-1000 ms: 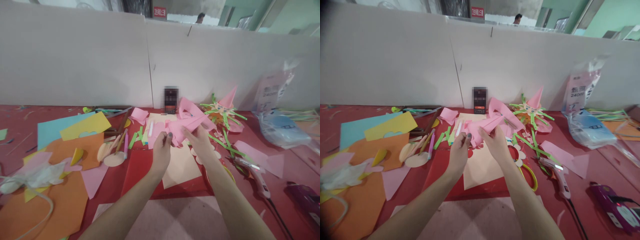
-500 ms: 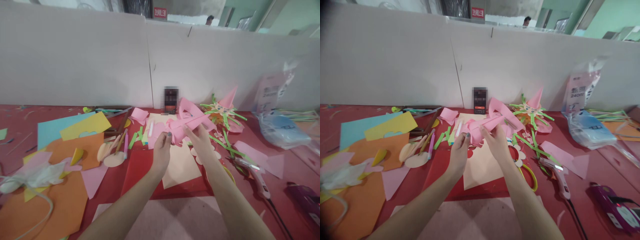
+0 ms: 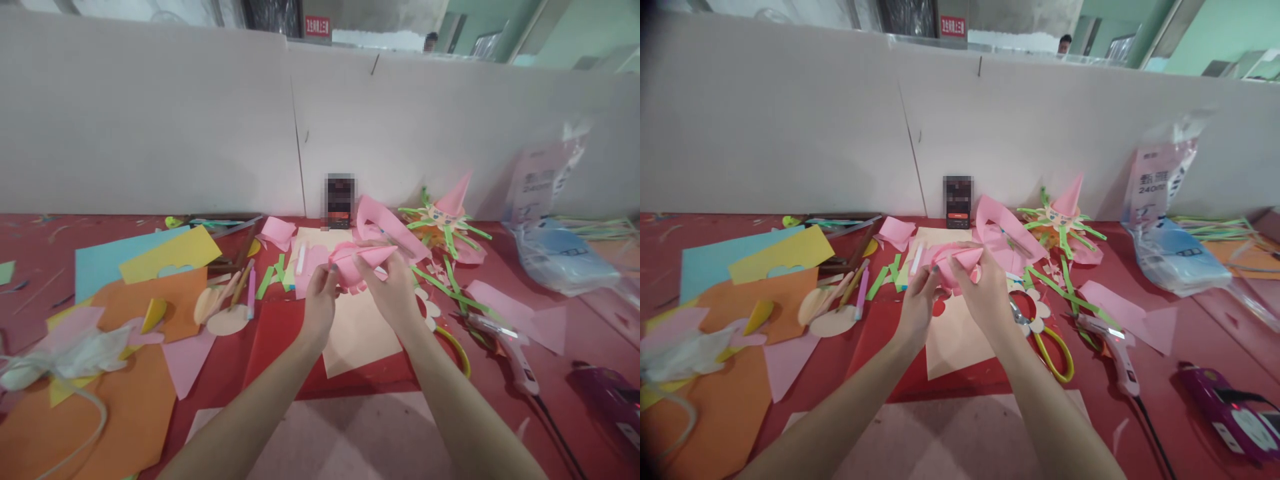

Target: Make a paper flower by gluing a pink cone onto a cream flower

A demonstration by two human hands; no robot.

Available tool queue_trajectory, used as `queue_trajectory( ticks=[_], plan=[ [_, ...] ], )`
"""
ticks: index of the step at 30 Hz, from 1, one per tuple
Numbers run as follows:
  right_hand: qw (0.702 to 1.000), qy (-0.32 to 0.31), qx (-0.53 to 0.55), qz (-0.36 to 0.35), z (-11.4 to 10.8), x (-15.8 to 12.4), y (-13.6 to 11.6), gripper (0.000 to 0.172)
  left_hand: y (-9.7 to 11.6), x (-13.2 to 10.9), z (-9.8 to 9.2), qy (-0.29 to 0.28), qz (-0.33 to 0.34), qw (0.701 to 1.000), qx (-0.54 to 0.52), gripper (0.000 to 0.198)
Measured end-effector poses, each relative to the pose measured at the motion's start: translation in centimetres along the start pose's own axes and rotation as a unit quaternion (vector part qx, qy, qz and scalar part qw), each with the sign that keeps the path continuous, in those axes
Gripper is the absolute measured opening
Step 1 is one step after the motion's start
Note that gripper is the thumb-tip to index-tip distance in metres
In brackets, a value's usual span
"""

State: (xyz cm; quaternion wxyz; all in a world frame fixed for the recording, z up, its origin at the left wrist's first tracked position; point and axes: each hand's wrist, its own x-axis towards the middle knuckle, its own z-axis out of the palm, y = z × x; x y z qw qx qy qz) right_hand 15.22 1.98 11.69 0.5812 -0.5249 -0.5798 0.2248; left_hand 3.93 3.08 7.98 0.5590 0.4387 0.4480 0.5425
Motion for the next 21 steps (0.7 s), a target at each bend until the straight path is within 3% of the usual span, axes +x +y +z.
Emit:
queue_trajectory(
  ticks=[4, 9, 14, 21],
  plan=[
    [0.998, 0.011, -0.041, -0.041, 0.2, -0.2, 0.0, 0.022, -0.8, 0.4, -0.5, 0.017, -0.007, 1.000, -0.021, 0.025],
    [0.998, 0.006, -0.052, -0.039, 0.4, -0.3, 0.0, 0.024, -0.4, 0.5, -0.5, 0.029, 0.008, 1.000, 0.006, 0.027],
    [0.998, -0.040, -0.041, -0.031, 0.5, -0.5, -0.3, 0.026, 0.6, 0.6, -0.4, 0.053, 0.025, 0.998, 0.025, 0.028],
    [0.997, -0.058, -0.045, -0.039, 0.3, -0.5, -0.6, 0.029, 0.4, 1.6, -1.2, 0.067, 0.025, 0.997, 0.027, 0.031]
  ],
)
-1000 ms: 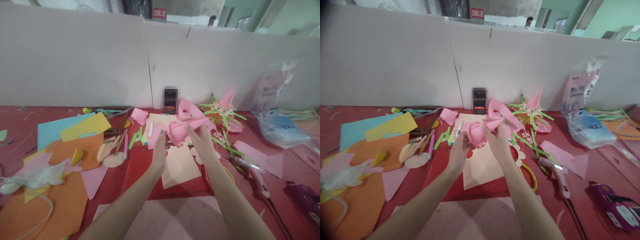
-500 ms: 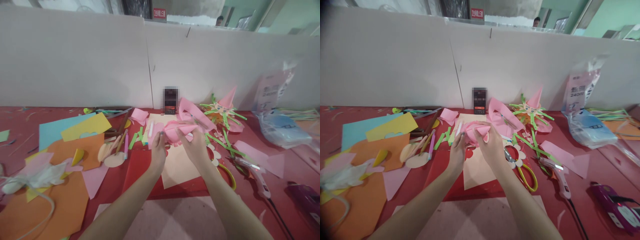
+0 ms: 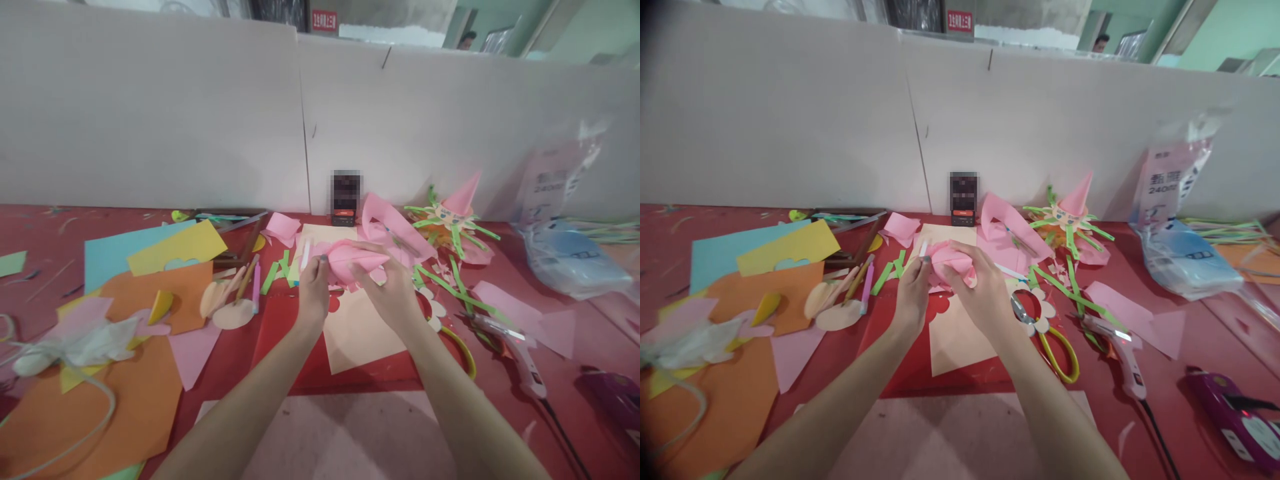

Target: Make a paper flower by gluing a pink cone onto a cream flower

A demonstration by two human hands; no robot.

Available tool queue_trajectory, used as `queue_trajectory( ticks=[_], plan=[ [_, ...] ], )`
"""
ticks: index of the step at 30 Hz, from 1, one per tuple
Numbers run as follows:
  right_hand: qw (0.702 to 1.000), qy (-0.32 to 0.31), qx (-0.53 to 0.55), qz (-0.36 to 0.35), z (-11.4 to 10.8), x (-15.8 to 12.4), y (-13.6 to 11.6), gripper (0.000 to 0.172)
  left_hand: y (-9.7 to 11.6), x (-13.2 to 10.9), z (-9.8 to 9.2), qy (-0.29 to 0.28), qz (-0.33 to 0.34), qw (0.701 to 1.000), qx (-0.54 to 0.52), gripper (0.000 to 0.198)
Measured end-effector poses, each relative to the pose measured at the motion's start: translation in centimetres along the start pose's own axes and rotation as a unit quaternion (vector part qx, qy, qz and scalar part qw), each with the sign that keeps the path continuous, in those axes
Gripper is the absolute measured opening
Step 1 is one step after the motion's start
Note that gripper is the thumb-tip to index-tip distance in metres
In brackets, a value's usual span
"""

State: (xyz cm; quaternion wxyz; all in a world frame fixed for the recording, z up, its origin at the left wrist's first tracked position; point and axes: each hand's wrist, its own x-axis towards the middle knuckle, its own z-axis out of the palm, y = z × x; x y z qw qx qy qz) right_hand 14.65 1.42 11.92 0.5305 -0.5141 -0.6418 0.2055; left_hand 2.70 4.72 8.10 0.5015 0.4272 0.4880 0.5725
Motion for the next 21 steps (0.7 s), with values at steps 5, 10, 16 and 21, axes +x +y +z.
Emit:
queue_trajectory(
  ticks=[5, 10, 16, 21],
  plan=[
    [0.999, -0.015, -0.018, -0.024, -0.2, 0.1, -0.1, 0.029, 0.2, 0.1, 0.0, -0.029, -0.051, 0.998, -0.028, 0.030],
    [0.992, -0.108, 0.057, -0.030, -0.8, 0.1, -0.7, 0.035, 0.8, 0.0, -0.2, -0.032, -0.043, 0.999, -0.009, 0.031],
    [0.990, -0.014, 0.137, 0.037, -1.6, 0.9, 1.1, 0.033, 1.2, 0.5, -0.8, -0.022, -0.018, 1.000, 0.004, 0.028],
    [0.994, -0.010, 0.048, 0.096, -1.2, 1.3, 3.2, 0.034, 0.7, 0.7, -0.9, -0.100, -0.049, 0.993, -0.039, 0.033]
  ],
)
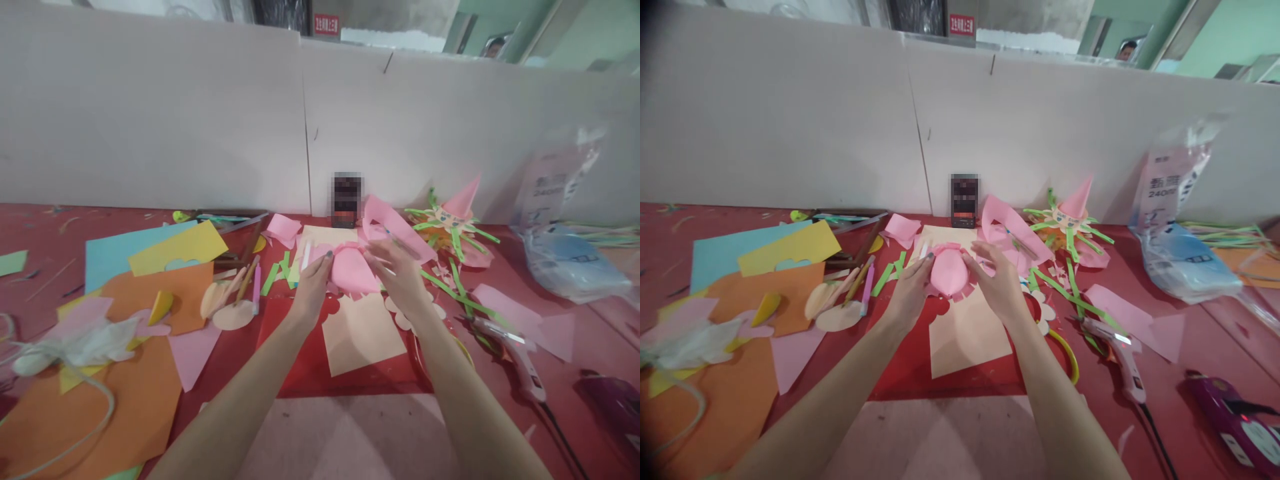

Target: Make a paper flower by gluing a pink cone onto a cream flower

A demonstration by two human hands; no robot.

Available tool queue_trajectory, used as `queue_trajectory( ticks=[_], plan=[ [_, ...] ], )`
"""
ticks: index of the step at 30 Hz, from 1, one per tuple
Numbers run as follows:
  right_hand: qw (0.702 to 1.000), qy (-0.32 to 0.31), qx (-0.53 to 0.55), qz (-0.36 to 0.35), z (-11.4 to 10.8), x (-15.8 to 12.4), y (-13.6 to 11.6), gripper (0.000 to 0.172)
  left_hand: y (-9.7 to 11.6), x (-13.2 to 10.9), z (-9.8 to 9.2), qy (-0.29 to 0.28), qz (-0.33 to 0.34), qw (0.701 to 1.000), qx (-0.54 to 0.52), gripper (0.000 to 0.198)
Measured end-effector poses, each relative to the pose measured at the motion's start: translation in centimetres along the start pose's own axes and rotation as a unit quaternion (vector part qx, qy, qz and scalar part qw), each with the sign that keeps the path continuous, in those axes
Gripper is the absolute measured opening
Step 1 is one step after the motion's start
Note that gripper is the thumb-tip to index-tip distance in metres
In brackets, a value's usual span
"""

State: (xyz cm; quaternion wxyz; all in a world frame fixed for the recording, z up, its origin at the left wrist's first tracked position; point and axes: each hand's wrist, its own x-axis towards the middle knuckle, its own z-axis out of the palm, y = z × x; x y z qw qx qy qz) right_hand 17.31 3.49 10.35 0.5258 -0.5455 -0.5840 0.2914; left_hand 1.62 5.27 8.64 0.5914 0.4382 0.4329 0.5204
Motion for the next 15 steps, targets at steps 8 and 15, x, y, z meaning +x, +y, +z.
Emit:
queue_trajectory(
  ticks=[8, 15],
  plan=[
    [0.999, 0.001, -0.039, 0.000, -0.3, 0.2, -0.1, 0.024, 0.2, -0.1, 0.3, -0.038, -0.037, 0.998, 0.016, 0.039],
    [0.998, -0.059, -0.019, 0.022, -0.1, 0.0, -0.4, 0.023, 0.8, 0.2, -0.3, -0.082, 0.021, 0.984, 0.155, 0.035]
  ],
)
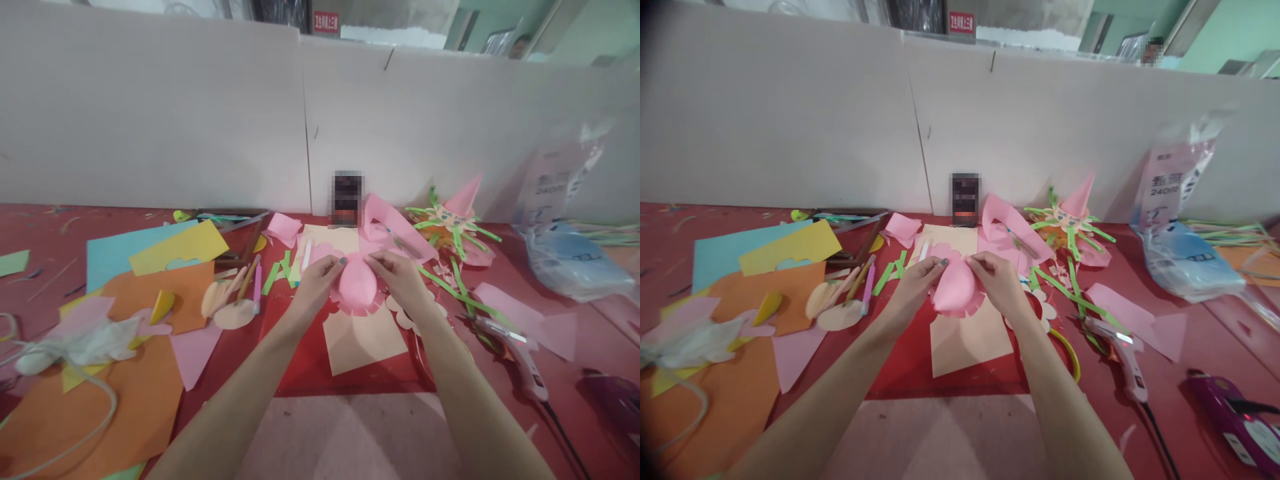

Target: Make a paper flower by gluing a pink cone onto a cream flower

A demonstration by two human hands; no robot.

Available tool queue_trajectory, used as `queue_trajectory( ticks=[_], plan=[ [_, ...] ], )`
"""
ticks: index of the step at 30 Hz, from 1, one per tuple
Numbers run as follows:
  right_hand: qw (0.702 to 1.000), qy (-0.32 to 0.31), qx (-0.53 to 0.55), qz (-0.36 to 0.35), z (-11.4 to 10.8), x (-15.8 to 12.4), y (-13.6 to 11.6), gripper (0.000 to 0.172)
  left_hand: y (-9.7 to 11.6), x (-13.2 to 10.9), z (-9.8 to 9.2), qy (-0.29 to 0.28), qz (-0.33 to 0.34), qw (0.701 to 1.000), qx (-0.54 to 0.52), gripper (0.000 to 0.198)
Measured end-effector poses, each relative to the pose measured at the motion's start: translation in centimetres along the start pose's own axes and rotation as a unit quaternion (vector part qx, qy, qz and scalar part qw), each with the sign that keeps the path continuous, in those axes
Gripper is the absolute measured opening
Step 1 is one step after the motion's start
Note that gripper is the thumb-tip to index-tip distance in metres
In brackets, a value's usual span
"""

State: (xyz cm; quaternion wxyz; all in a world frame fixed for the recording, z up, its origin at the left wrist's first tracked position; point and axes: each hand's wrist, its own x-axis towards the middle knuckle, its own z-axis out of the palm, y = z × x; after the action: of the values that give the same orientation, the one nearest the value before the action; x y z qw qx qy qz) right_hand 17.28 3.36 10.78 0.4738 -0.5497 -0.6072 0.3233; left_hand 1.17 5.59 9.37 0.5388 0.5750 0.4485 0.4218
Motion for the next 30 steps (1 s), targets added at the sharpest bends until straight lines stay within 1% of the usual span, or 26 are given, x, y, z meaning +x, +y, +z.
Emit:
queue_trajectory(
  ticks=[4, 7, 10, 13, 15, 17, 19, 21, 23, 25, 26, 30],
  plan=[
    [0.999, -0.037, 0.013, 0.034, 0.0, 0.0, 0.2, 0.026, -0.3, 0.2, -0.2, 0.020, 0.011, 0.999, 0.029, 0.039],
    [0.998, -0.050, 0.013, 0.043, 0.0, 0.0, 0.6, 0.028, -0.3, 0.1, -0.2, 0.031, 0.003, 0.999, 0.006, 0.038],
    [0.998, -0.051, 0.002, 0.045, -0.2, 0.1, 0.8, 0.028, -0.1, -0.1, -0.1, 0.009, -0.015, 1.000, -0.022, 0.038],
    [0.997, -0.064, 0.001, 0.046, -0.3, 0.0, 0.6, 0.029, 0.1, -0.1, 0.0, -0.019, -0.010, 1.000, 0.006, 0.033],
    [0.997, -0.059, 0.002, 0.045, -0.2, -0.1, 0.3, 0.030, 0.1, 0.0, 0.1, 0.001, 0.005, 0.999, 0.033, 0.033],
    [0.997, -0.057, -0.001, 0.056, -0.2, -0.2, 0.0, 0.034, 0.0, 0.0, 0.2, 0.043, 0.018, 0.998, 0.047, 0.036],
    [0.994, -0.077, 0.000, 0.075, 0.0, -0.2, -0.1, 0.040, -0.1, 0.0, 0.2, 0.080, 0.025, 0.995, 0.050, 0.037],
    [0.993, -0.094, 0.013, 0.075, 0.1, -0.2, 0.2, 0.042, -0.1, -0.1, 0.2, 0.103, 0.026, 0.993, 0.049, 0.036],
    [0.996, -0.069, 0.019, 0.055, 0.2, 0.0, 0.6, 0.039, -0.1, -0.1, 0.2, 0.117, 0.027, 0.992, 0.043, 0.036],
    [0.999, -0.025, 0.013, 0.034, 0.2, 0.2, 1.0, 0.035, -0.1, -0.1, 0.3, 0.110, 0.024, 0.993, 0.030, 0.039],
    [1.000, -0.013, 0.008, 0.027, 0.2, 0.2, 1.1, 0.033, -0.1, -0.1, 0.4, 0.098, 0.021, 0.995, 0.023, 0.039],
    [1.000, -0.027, -0.004, 0.009, 0.0, 0.1, 0.8, 0.030, -0.3, -0.2, 0.8, 0.025, 0.005, 1.000, 0.010, 0.035]
  ],
)
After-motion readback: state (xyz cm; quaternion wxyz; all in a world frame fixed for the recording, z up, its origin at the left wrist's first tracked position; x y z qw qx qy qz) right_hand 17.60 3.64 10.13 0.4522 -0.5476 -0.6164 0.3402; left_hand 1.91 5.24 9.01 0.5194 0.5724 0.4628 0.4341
